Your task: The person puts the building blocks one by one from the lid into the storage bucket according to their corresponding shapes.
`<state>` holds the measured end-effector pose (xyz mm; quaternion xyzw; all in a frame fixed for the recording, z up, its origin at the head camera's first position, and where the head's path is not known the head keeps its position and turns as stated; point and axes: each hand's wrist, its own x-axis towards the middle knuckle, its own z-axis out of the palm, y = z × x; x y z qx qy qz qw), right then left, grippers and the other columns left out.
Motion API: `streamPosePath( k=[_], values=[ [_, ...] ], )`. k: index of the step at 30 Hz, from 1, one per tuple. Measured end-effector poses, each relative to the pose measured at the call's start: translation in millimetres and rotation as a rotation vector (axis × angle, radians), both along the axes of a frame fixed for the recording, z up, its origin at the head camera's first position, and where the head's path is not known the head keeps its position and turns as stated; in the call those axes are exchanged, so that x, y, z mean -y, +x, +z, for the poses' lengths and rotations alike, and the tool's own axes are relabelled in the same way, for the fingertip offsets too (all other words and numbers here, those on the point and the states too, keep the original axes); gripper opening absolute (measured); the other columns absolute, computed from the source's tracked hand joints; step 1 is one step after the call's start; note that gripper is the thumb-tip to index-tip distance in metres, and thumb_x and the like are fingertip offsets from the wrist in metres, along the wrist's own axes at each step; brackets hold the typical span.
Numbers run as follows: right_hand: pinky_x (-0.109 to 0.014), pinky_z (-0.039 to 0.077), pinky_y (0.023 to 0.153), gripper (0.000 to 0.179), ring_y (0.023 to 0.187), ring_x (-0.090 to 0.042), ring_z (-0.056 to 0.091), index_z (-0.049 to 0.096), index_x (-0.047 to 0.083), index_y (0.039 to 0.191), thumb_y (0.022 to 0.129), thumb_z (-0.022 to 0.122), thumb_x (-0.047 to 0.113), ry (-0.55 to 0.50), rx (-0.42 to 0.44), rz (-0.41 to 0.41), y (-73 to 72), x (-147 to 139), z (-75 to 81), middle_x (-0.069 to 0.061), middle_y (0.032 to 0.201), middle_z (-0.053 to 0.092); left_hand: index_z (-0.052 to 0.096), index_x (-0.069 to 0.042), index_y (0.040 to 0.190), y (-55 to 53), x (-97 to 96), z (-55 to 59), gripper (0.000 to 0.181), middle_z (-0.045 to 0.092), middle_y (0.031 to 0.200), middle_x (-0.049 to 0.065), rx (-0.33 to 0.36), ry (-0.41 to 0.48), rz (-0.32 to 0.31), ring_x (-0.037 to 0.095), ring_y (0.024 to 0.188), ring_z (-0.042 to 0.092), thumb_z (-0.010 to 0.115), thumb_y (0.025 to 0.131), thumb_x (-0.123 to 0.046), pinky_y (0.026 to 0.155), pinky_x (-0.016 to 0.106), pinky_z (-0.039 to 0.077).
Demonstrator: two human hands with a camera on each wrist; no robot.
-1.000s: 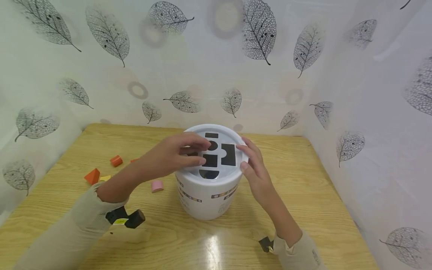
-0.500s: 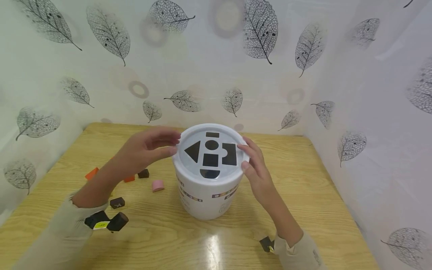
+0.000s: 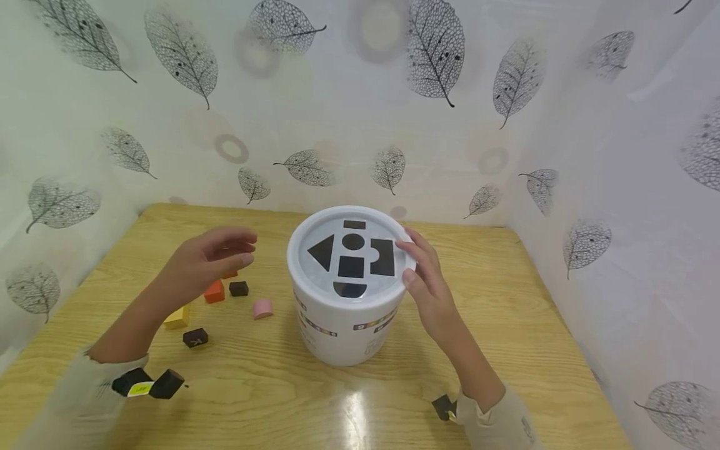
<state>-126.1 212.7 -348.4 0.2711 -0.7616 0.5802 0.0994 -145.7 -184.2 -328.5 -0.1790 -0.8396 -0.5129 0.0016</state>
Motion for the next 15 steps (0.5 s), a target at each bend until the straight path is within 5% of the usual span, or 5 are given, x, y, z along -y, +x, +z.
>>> streamPosePath(
  k=[15],
  values=[
    [-0.017, 0.030, 0.116, 0.042, 0.153, -0.021, 0.019, 0.042, 0.000, 0.146, 0.106, 0.036, 0.011, -0.009, 0.007, 0.006, -0.8, 0.0, -1.5, -0.006, 0.166, 0.021, 0.054, -0.009, 0.141, 13.0, 55.6, -48.0, 0.052, 0.058, 0.136, 0.015, 0.076, -0.184, 0.151, 0.031, 0.122, 0.060, 0.062, 0.100, -0.040, 0.086, 0.014, 0.051]
  ],
)
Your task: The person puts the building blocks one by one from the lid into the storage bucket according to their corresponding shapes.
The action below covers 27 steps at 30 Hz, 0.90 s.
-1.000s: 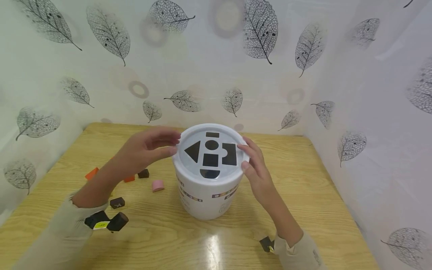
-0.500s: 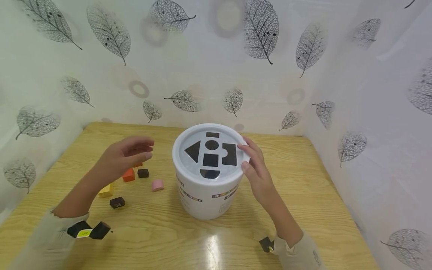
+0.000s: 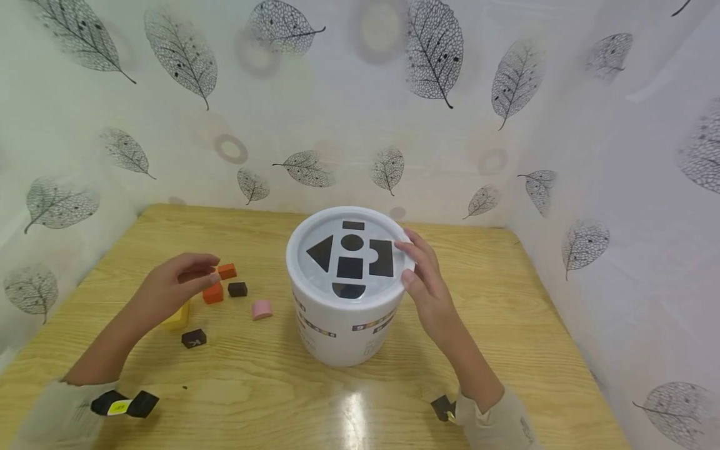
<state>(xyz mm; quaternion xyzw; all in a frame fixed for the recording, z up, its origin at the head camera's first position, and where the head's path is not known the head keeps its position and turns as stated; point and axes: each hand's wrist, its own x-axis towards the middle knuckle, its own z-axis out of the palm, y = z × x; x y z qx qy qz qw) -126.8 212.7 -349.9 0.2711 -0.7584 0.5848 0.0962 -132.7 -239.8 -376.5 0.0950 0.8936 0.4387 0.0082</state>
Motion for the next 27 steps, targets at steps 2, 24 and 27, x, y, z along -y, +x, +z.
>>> streamPosePath(
  k=[2, 24, 27],
  values=[
    [-0.017, 0.030, 0.116, 0.042, 0.153, -0.021, 0.018, 0.042, 0.000, 0.146, 0.106, 0.036, 0.011, 0.002, 0.003, -0.002, -0.3, -0.2, -0.2, -0.006, 0.166, 0.021, 0.054, -0.008, 0.142, 0.3, 4.6, -4.6, 0.053, 0.058, 0.138, 0.015, 0.003, -0.037, 0.010, 0.032, 0.123, 0.059, 0.062, 0.100, -0.040, 0.089, 0.021, 0.053],
    [-0.016, 0.030, 0.115, 0.043, 0.153, -0.020, 0.019, 0.041, -0.001, 0.147, 0.106, 0.035, 0.011, 0.019, 0.007, -0.004, -0.1, -1.1, 0.3, -0.006, 0.166, 0.020, 0.055, 0.002, 0.139, -18.2, 21.8, -38.9, 0.052, 0.054, 0.141, 0.027, 0.103, -0.232, -0.036, 0.047, 0.126, 0.052, 0.068, 0.098, -0.026, 0.095, 0.057, 0.052],
    [-0.016, 0.030, 0.115, 0.043, 0.153, -0.019, 0.019, 0.041, -0.001, 0.147, 0.106, 0.035, 0.011, 0.018, 0.005, -0.003, -0.1, -1.1, 0.3, -0.007, 0.166, 0.020, 0.056, 0.002, 0.139, -18.9, 21.1, -40.5, 0.050, 0.054, 0.140, 0.027, 0.110, -0.237, -0.034, 0.048, 0.126, 0.052, 0.068, 0.098, -0.025, 0.095, 0.057, 0.052]
  ],
)
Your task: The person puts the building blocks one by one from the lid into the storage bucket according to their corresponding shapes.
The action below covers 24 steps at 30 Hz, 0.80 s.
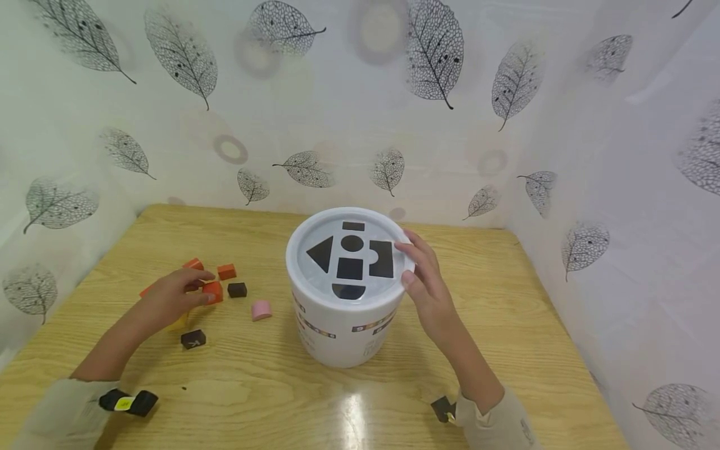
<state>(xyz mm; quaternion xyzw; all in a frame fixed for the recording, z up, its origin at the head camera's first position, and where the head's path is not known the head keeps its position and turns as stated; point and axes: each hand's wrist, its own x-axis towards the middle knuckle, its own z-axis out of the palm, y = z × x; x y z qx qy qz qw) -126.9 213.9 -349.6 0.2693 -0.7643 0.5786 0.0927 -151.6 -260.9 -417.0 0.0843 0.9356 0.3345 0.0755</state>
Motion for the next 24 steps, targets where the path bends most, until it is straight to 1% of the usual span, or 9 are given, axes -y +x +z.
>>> streamPosePath(
  k=[3, 7, 10, 13, 18, 22, 24],
  values=[
    [-0.016, 0.030, 0.115, 0.043, 0.153, -0.019, 0.018, 0.041, -0.001, 0.147, 0.106, 0.035, 0.011, 0.000, -0.002, -0.001, 0.2, -0.1, -0.2, -0.008, 0.166, 0.020, 0.059, 0.002, 0.136, -0.6, -2.0, -0.2, 0.047, 0.058, 0.134, 0.025, -0.012, -0.020, -0.008, 0.046, 0.122, 0.056, 0.070, 0.097, -0.022, 0.092, 0.055, 0.053],
    [-0.016, 0.030, 0.115, 0.043, 0.152, -0.019, 0.019, 0.042, -0.001, 0.147, 0.106, 0.035, 0.011, -0.002, -0.002, -0.002, 0.2, -0.3, -0.7, -0.008, 0.166, 0.020, 0.063, 0.004, 0.130, -1.1, -6.9, 2.8, 0.041, 0.065, 0.120, 0.020, -0.026, -0.048, -0.022, 0.036, 0.108, 0.061, 0.072, 0.094, -0.015, 0.086, 0.049, 0.055],
    [-0.016, 0.031, 0.115, 0.043, 0.152, -0.020, 0.019, 0.042, -0.001, 0.147, 0.106, 0.035, 0.011, -0.005, -0.003, 0.003, -0.1, -0.4, -1.1, -0.009, 0.166, 0.020, 0.064, 0.006, 0.128, -1.3, -9.1, 3.6, 0.039, 0.066, 0.112, 0.017, -0.029, -0.061, -0.027, 0.030, 0.099, 0.061, 0.071, 0.094, -0.011, 0.083, 0.045, 0.054],
    [-0.016, 0.031, 0.115, 0.043, 0.152, -0.020, 0.019, 0.042, 0.000, 0.147, 0.106, 0.035, 0.011, -0.004, -0.001, 0.004, -0.1, -0.2, -1.2, -0.010, 0.166, 0.019, 0.065, 0.006, 0.127, -1.7, -9.2, 2.1, 0.037, 0.066, 0.108, 0.015, -0.039, -0.072, -0.024, 0.027, 0.095, 0.060, 0.070, 0.094, -0.011, 0.082, 0.044, 0.054],
    [-0.016, 0.031, 0.115, 0.043, 0.153, -0.020, 0.018, 0.042, 0.000, 0.147, 0.106, 0.035, 0.011, -0.003, 0.002, 0.004, 0.1, 0.2, -0.5, -0.008, 0.166, 0.020, 0.064, 0.004, 0.128, -0.8, -8.7, 2.8, 0.038, 0.066, 0.115, 0.018, -0.036, -0.038, -0.007, 0.031, 0.101, 0.060, 0.070, 0.095, -0.013, 0.085, 0.048, 0.055],
    [-0.016, 0.030, 0.115, 0.044, 0.153, -0.020, 0.018, 0.042, 0.001, 0.148, 0.106, 0.035, 0.011, -0.002, -0.002, 0.000, 0.1, 0.3, -0.1, -0.007, 0.166, 0.020, 0.063, 0.002, 0.130, 0.4, -7.1, 5.0, 0.039, 0.064, 0.119, 0.020, -0.055, -0.003, 0.007, 0.038, 0.110, 0.060, 0.069, 0.096, -0.016, 0.088, 0.050, 0.055],
    [-0.016, 0.030, 0.115, 0.044, 0.153, -0.020, 0.018, 0.042, 0.001, 0.148, 0.106, 0.035, 0.011, -0.002, -0.004, -0.001, -0.1, 0.3, 0.1, -0.008, 0.166, 0.020, 0.063, 0.001, 0.131, 1.5, -6.4, 7.1, 0.040, 0.064, 0.119, 0.019, -0.071, 0.014, 0.011, 0.038, 0.111, 0.059, 0.068, 0.097, -0.019, 0.089, 0.050, 0.054]
  ],
)
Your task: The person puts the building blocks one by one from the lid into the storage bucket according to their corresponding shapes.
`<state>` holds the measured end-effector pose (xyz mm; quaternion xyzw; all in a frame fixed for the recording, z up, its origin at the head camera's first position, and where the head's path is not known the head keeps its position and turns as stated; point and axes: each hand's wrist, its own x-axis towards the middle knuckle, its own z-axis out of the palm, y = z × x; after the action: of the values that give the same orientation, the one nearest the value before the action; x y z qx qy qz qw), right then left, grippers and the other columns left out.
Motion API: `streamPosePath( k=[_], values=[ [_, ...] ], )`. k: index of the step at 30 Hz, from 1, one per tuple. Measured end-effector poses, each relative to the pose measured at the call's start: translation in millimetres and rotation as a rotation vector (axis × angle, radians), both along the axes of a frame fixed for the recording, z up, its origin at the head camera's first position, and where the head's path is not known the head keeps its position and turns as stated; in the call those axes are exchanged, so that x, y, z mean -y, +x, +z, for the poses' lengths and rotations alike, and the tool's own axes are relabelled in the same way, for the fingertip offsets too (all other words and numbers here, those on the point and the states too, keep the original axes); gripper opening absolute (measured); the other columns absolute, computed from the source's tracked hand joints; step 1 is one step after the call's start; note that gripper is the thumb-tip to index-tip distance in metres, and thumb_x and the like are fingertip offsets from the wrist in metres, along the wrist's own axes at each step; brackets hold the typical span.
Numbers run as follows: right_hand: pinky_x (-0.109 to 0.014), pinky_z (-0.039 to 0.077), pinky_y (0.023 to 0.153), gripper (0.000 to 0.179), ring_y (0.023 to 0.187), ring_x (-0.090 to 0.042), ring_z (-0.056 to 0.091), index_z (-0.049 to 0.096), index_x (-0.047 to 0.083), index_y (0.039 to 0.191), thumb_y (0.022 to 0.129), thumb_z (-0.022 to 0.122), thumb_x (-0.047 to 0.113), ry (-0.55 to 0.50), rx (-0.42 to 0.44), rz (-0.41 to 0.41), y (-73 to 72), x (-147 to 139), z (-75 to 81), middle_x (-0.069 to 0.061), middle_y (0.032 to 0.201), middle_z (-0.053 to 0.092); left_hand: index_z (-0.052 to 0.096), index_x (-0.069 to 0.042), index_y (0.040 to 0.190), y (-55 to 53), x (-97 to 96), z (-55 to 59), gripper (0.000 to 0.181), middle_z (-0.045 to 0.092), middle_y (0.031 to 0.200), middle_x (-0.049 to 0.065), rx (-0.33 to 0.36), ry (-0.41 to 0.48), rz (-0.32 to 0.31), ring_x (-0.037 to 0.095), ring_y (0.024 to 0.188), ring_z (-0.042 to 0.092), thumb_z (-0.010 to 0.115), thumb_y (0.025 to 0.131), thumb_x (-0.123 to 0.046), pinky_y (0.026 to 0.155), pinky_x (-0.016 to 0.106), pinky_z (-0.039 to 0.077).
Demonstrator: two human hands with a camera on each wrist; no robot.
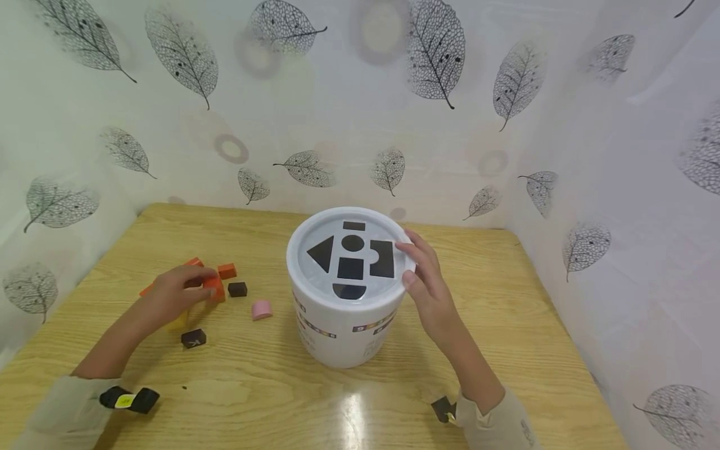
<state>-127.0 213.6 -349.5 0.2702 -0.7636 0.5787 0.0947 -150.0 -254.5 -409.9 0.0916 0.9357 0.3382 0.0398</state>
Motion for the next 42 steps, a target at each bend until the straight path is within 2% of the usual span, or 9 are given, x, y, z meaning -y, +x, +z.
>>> streamPosePath(
  k=[4, 7, 15, 24, 30, 36, 42],
  values=[
    [-0.017, 0.030, 0.115, 0.044, 0.153, -0.021, 0.017, 0.042, 0.001, 0.148, 0.106, 0.035, 0.011, -0.003, 0.000, 0.001, -0.1, -0.3, 0.1, -0.009, 0.166, 0.019, 0.062, 0.001, 0.133, 1.6, -0.5, 5.9, 0.044, 0.064, 0.121, 0.019, -0.051, 0.023, -0.002, 0.036, 0.111, 0.061, 0.070, 0.096, -0.022, 0.090, 0.050, 0.054],
    [-0.017, 0.030, 0.115, 0.044, 0.153, -0.021, 0.017, 0.042, 0.001, 0.148, 0.106, 0.035, 0.011, -0.003, -0.001, -0.001, 0.1, -0.5, -0.2, -0.010, 0.166, 0.019, 0.061, 0.000, 0.134, 2.5, -2.2, 11.2, 0.045, 0.063, 0.125, 0.019, -0.062, 0.054, -0.004, 0.035, 0.111, 0.063, 0.070, 0.097, -0.024, 0.090, 0.048, 0.055],
    [-0.016, 0.030, 0.115, 0.044, 0.153, -0.020, 0.018, 0.042, 0.001, 0.148, 0.106, 0.035, 0.012, -0.004, 0.006, -0.002, 0.3, -1.6, -1.5, -0.005, 0.166, 0.020, 0.056, -0.004, 0.141, 10.1, -11.8, 31.2, 0.053, 0.058, 0.134, 0.016, 0.005, 0.251, -0.045, 0.037, 0.119, 0.062, 0.069, 0.097, -0.032, 0.089, 0.032, 0.059],
    [-0.016, 0.030, 0.115, 0.043, 0.153, -0.020, 0.018, 0.042, 0.000, 0.147, 0.106, 0.035, 0.010, -0.005, 0.002, -0.002, -0.4, -2.2, -1.7, -0.007, 0.166, 0.020, 0.061, -0.007, 0.136, 16.1, -35.2, 58.4, 0.046, 0.060, 0.129, 0.007, -0.061, 0.329, -0.089, 0.021, 0.113, 0.060, 0.070, 0.097, -0.030, 0.089, 0.016, 0.054],
    [-0.016, 0.030, 0.115, 0.043, 0.153, -0.020, 0.018, 0.042, 0.000, 0.147, 0.106, 0.035, 0.010, -0.003, 0.000, 0.000, -0.5, -2.1, -0.8, -0.008, 0.166, 0.020, 0.063, -0.008, 0.132, 18.6, -53.7, 81.2, 0.041, 0.061, 0.126, 0.006, -0.116, 0.374, -0.126, 0.013, 0.108, 0.059, 0.072, 0.095, -0.024, 0.091, 0.014, 0.052],
    [-0.016, 0.030, 0.115, 0.044, 0.152, -0.020, 0.019, 0.042, 0.001, 0.147, 0.105, 0.035, 0.010, -0.005, -0.005, 0.005, -1.2, -1.3, -0.5, -0.017, 0.165, 0.018, 0.065, -0.009, 0.130, 17.3, -70.7, 102.5, 0.037, 0.062, 0.126, 0.005, -0.164, 0.391, -0.186, 0.013, 0.108, 0.061, 0.072, 0.095, -0.018, 0.092, 0.014, 0.053],
    [-0.017, 0.030, 0.115, 0.043, 0.152, -0.020, 0.019, 0.043, 0.001, 0.147, 0.105, 0.036, 0.011, -0.012, -0.001, 0.010, -1.1, -0.7, 0.1, -0.017, 0.165, 0.017, 0.066, -0.010, 0.129, 15.0, -85.6, 119.3, 0.038, 0.061, 0.125, 0.000, -0.183, 0.413, -0.241, 0.014, 0.110, 0.062, 0.074, 0.094, -0.020, 0.098, 0.019, 0.053]
  ],
)
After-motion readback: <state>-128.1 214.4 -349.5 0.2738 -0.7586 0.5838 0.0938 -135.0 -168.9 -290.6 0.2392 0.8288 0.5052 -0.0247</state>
